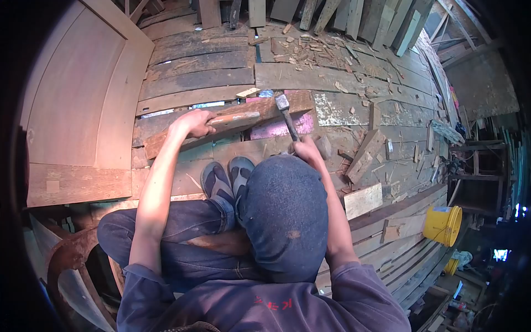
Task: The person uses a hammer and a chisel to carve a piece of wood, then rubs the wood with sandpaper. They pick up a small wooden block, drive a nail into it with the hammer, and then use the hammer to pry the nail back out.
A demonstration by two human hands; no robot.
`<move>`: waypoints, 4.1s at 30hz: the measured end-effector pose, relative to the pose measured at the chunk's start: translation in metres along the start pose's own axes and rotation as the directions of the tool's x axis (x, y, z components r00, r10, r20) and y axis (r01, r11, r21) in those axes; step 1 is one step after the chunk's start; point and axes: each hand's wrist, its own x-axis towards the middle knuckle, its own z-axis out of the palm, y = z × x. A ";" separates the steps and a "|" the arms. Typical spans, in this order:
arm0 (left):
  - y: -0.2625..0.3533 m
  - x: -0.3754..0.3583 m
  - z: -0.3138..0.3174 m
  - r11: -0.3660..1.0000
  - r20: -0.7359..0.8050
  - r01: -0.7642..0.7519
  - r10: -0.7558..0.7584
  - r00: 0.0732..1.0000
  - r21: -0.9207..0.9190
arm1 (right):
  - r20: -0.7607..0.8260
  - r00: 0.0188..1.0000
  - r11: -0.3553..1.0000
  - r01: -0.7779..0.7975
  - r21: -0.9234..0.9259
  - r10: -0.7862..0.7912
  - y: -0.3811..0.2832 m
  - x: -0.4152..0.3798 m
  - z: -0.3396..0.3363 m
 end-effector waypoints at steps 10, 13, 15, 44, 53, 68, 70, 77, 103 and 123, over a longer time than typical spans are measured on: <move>0.015 -0.033 -0.021 0.991 -0.053 0.129 -0.130 0.990 -0.017 | 0.080 0.994 0.996 -0.081 0.023 0.078 0.008 0.031 0.004; -0.002 -0.015 -0.005 0.999 -0.162 0.033 -0.027 0.986 0.031 | -0.150 0.845 0.843 0.464 -0.273 -0.514 0.054 0.038 0.009; -0.004 -0.007 0.006 0.999 -0.240 -0.030 0.033 0.970 0.015 | -0.204 0.780 0.772 0.476 -0.422 -0.592 0.068 0.027 0.011; 0.020 0.012 0.041 0.997 -0.295 0.011 -0.032 0.955 -0.073 | 0.183 0.959 0.915 0.265 -0.303 -0.216 -0.020 -0.021 0.068; 0.018 0.022 0.054 0.995 -0.376 -0.044 0.005 0.927 -0.094 | 0.160 0.945 0.887 0.325 -0.329 -0.286 -0.018 -0.008 0.063; 0.013 0.018 0.066 0.990 -0.392 -0.099 0.051 0.919 -0.104 | 0.338 0.918 0.733 0.373 -0.568 -0.206 -0.038 -0.019 0.044; 0.015 0.011 0.074 0.991 -0.412 -0.064 0.010 0.911 -0.117 | 0.230 0.931 0.820 0.359 -0.446 -0.282 -0.020 0.005 0.046; 0.017 0.020 0.073 0.985 -0.371 -0.105 0.047 0.927 -0.138 | 0.229 0.904 0.678 0.424 -0.600 -0.362 -0.037 -0.025 0.051; 0.004 0.008 0.070 0.906 -0.078 -0.026 -0.008 0.997 -0.422 | 0.370 0.859 0.709 0.504 -0.494 -0.352 -0.036 0.008 0.016; 0.013 0.011 0.083 0.976 -0.320 -0.116 0.053 0.946 -0.183 | 0.285 0.884 0.645 0.467 -0.605 -0.372 -0.033 -0.012 0.025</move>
